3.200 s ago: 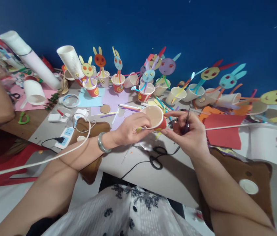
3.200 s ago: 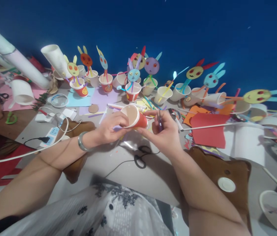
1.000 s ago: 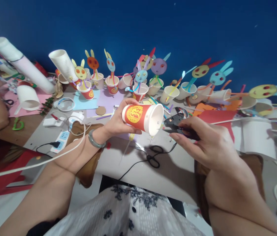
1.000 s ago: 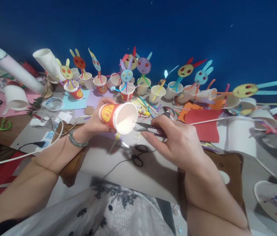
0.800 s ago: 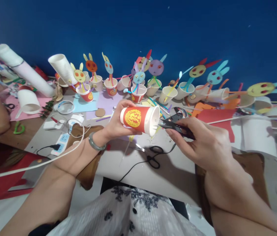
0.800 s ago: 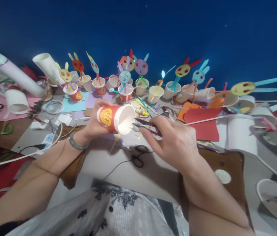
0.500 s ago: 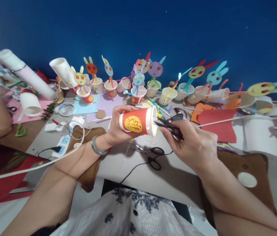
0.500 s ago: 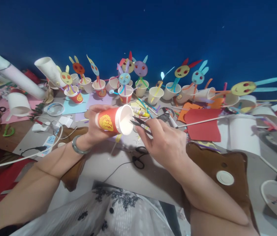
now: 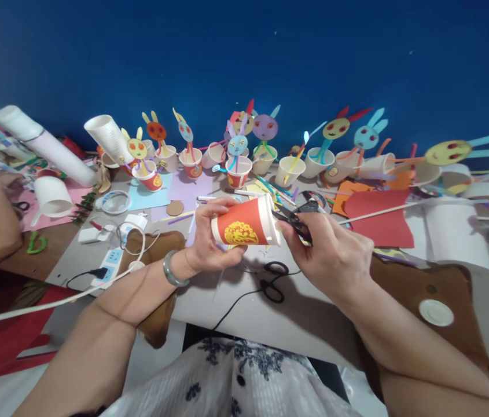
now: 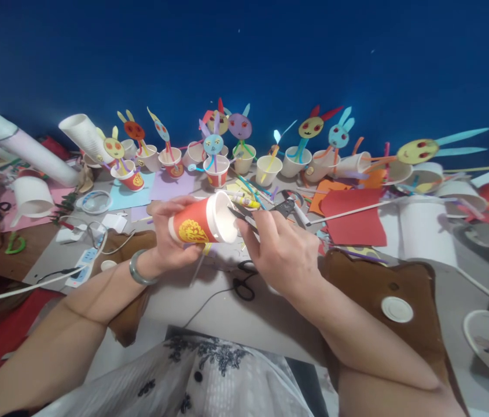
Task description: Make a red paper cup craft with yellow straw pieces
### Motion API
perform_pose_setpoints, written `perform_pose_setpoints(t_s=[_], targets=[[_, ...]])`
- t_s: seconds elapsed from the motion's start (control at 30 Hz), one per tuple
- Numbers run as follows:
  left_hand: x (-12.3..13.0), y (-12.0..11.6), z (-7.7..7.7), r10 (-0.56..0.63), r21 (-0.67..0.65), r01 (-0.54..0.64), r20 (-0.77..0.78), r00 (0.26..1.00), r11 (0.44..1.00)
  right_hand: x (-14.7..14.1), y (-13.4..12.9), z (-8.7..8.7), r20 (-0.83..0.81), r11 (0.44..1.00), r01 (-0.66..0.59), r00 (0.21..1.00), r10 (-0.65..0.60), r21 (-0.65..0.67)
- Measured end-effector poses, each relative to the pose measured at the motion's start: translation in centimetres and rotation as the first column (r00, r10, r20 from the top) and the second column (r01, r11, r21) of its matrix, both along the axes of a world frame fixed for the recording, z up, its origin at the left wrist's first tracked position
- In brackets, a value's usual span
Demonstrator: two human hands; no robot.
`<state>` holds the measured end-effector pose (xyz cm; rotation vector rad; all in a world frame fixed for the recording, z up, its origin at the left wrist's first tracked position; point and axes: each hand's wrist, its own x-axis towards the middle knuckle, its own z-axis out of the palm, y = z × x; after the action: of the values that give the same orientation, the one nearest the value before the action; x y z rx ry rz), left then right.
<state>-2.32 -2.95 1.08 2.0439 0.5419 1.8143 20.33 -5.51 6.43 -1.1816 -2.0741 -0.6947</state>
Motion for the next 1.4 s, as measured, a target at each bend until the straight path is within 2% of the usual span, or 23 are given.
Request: perform_pose_setpoints(t_s=[0.37,0.73,0.9,1.27,1.4], targets=[[0.0,-0.6,-0.3,-0.025,-0.021,0.025,-0.008,1.000,0.999,0.1,-0.3,0.4,0.001,1.000,0.006,1.000,-0.006,-0.009],[0.0,-0.6,-0.4,-0.055,-0.034,0.055,0.000,0.998,0.998,0.4,-0.4,1.1,0.043,0.999,-0.050,0.998,0.049,0.013],[-0.1,-0.5,-0.4,-0.078,-0.032,0.078,-0.001,0.997,0.996,0.6,-0.4,1.3,0.052,0.999,-0.045,0.998,0.046,-0.028],[-0.2,-0.6,-0.2,-0.095,-0.047,0.095,-0.004,0.995,0.994,0.8,-0.4,1.6,0.084,0.995,-0.088,0.993,0.084,0.045],[-0.2,-0.6,-0.2,-0.104,-0.059,0.104,-0.004,0.995,0.993,0.9,-0.3,1.4,0.063,0.996,-0.089,0.994,0.089,0.005]])
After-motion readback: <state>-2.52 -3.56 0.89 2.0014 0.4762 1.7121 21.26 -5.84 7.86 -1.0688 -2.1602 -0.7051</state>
